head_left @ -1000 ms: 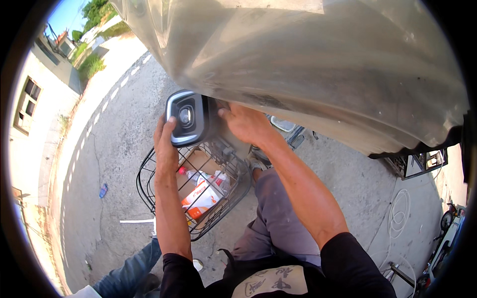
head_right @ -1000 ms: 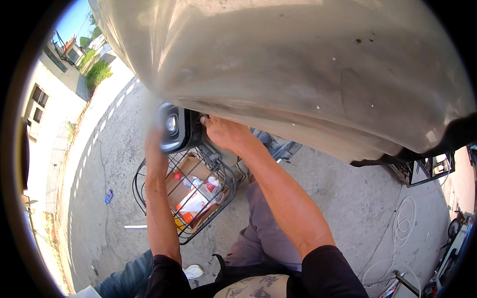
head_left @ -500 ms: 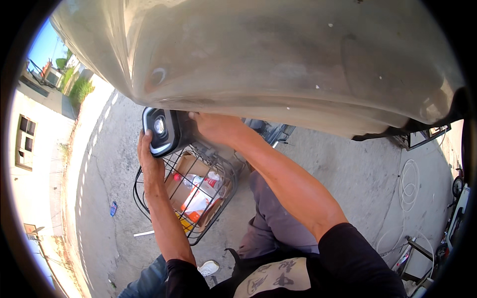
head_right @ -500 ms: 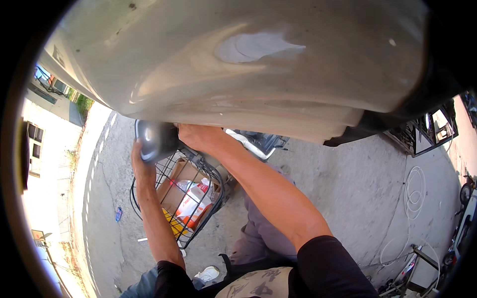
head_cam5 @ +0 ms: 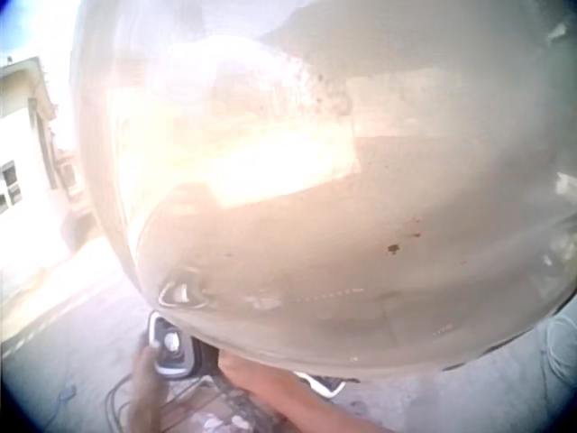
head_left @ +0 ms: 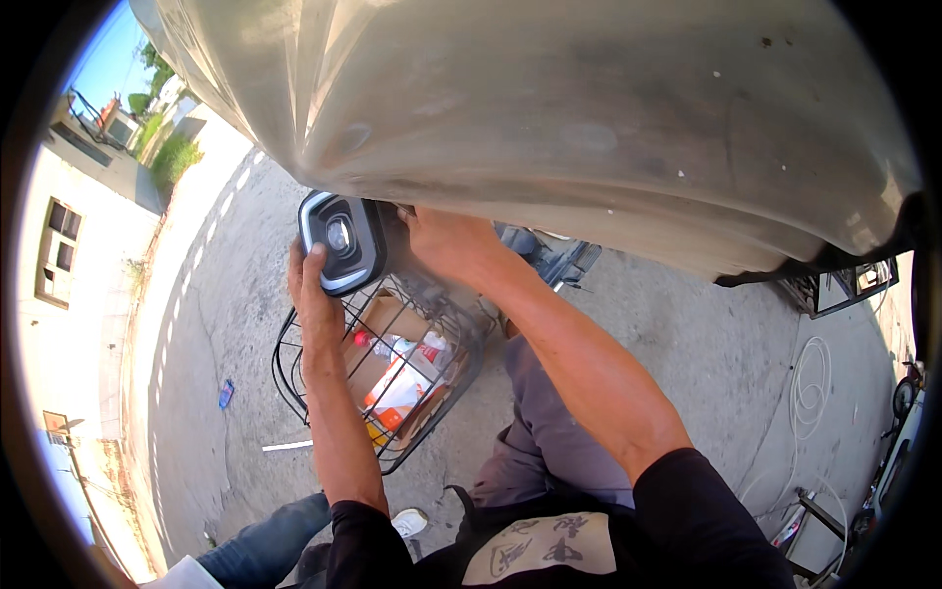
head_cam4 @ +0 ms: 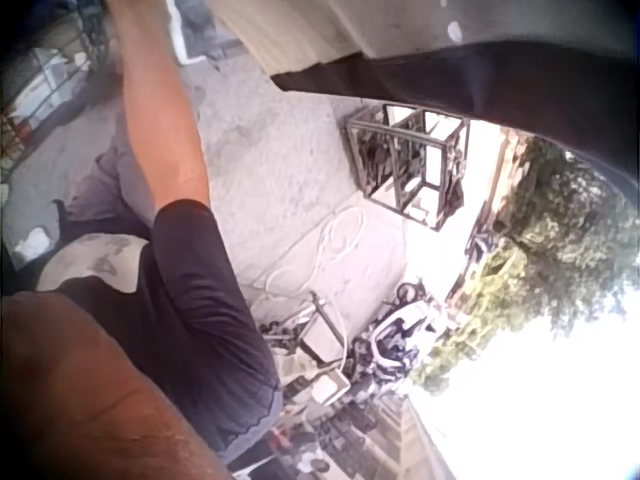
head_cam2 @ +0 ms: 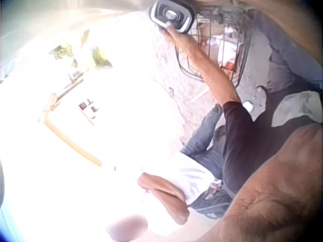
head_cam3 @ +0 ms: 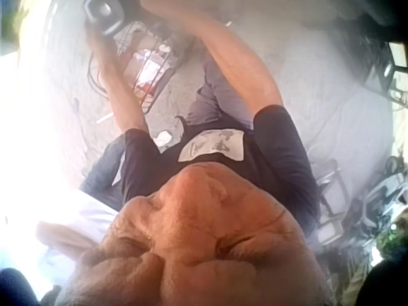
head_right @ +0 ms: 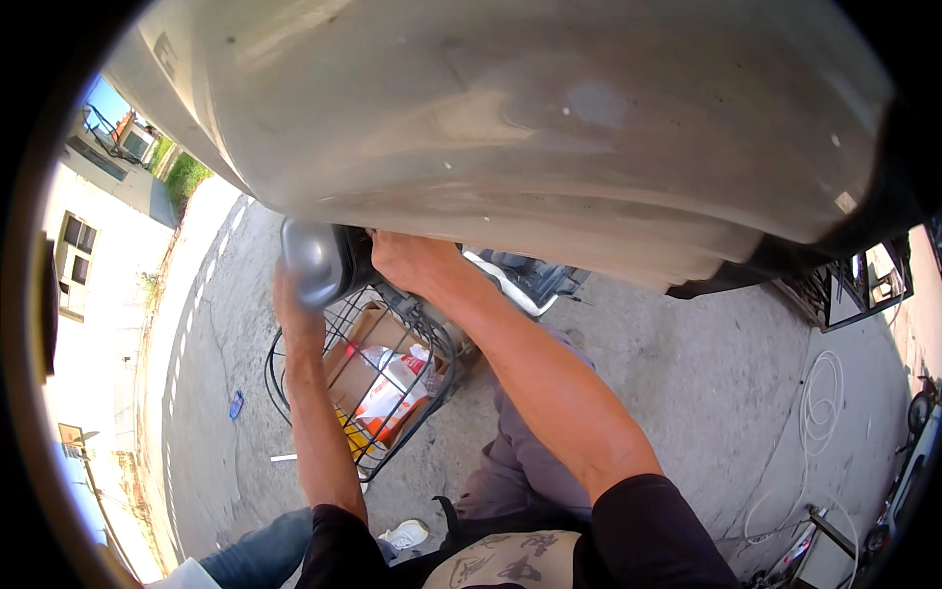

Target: The person removes and detaches a headlamp assembly from a motorcycle using a wrench and a flathead screwdriver.

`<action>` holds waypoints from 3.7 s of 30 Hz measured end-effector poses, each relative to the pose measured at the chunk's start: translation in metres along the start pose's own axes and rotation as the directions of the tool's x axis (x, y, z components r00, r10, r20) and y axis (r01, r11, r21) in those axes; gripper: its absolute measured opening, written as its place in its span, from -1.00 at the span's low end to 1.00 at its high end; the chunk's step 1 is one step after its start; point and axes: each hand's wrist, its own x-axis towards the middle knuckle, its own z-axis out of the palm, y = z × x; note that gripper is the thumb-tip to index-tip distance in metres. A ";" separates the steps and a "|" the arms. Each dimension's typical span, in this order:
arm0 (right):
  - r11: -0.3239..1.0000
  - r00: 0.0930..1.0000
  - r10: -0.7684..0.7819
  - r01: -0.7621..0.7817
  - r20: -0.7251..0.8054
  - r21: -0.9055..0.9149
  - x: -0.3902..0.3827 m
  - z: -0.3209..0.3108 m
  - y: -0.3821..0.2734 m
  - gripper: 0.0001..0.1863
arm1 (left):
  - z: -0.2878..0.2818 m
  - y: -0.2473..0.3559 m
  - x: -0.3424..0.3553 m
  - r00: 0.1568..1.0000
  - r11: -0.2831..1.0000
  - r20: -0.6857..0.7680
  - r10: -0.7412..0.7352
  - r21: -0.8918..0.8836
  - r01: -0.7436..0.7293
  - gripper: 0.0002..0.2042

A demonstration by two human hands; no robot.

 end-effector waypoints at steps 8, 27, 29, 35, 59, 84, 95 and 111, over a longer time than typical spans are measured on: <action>0.997 0.988 -0.062 0.067 -0.145 0.034 -0.003 0.017 0.018 -0.50 | 0.013 0.007 -0.006 0.998 0.998 -0.026 0.061 0.028 -0.061 -0.61; 0.991 0.992 -0.023 0.039 -0.128 0.124 -0.008 0.009 0.015 -0.54 | 0.008 0.003 -0.012 0.995 0.995 0.048 0.090 -0.037 -0.088 -0.25; 0.996 0.992 -0.027 0.037 -0.124 0.077 -0.006 0.011 0.015 -0.56 | 0.008 0.009 -0.016 0.986 0.988 0.056 0.157 -0.018 -0.156 -0.21; 0.993 0.969 -0.074 0.095 -0.238 0.075 -0.007 0.013 0.013 -0.58 | -0.007 0.006 -0.014 0.977 0.965 0.103 0.187 -0.204 -0.164 -0.05; 0.879 0.996 0.075 -0.043 -0.047 0.474 -0.008 -0.007 0.020 -0.79 | 0.006 0.012 -0.040 0.688 0.715 0.291 0.664 0.020 -0.699 0.47; 0.904 0.985 0.169 -0.166 0.028 0.395 -0.006 -0.010 0.010 -0.79 | 0.007 0.033 -0.042 0.971 0.973 0.069 0.229 -0.042 -0.227 0.14; 0.990 0.998 0.068 -0.064 -0.020 0.129 0.000 -0.007 0.000 -0.79 | 0.003 0.006 -0.019 0.975 0.856 0.121 -0.185 -0.468 0.220 -0.47; 0.999 1.000 -0.022 0.022 -0.021 -0.025 0.009 -0.005 -0.005 -0.66 | -0.001 0.000 -0.021 0.989 0.959 0.121 -0.085 -0.259 0.114 -0.31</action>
